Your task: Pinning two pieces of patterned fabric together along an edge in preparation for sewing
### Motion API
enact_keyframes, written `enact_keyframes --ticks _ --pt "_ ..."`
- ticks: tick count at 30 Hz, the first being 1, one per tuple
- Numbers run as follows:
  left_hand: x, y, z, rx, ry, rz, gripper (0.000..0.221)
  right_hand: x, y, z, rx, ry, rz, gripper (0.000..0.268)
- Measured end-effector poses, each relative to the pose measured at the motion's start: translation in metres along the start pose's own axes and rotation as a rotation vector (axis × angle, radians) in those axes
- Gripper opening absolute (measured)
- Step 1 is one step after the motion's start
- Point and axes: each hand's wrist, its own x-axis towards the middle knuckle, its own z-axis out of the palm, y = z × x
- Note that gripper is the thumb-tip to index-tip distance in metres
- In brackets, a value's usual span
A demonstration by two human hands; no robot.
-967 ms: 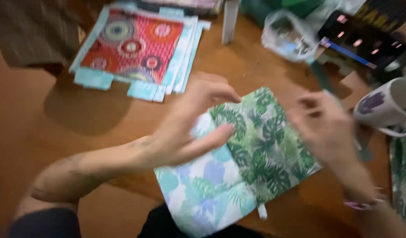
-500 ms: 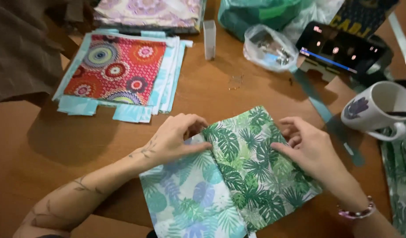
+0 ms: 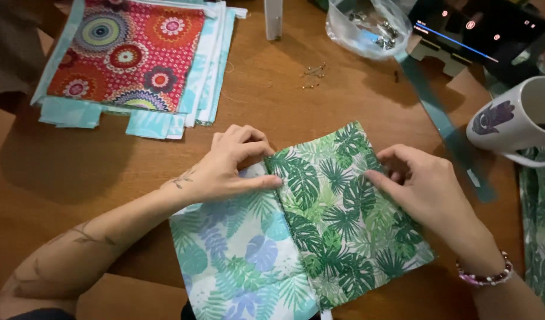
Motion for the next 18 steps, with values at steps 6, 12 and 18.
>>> enact_keyframes --ticks 6,12,18 --pt "0.001 -0.006 0.009 -0.007 0.015 0.029 0.034 0.002 -0.005 0.008 0.065 0.085 -0.098 0.037" --pt "0.0 -0.003 0.017 0.117 0.075 0.112 0.043 0.003 -0.006 0.012 0.174 0.173 -0.155 0.028" --pt "0.004 -0.015 0.017 0.154 0.22 0.148 0.027 -0.007 -0.002 -0.009 0.067 0.059 -0.078 0.023"
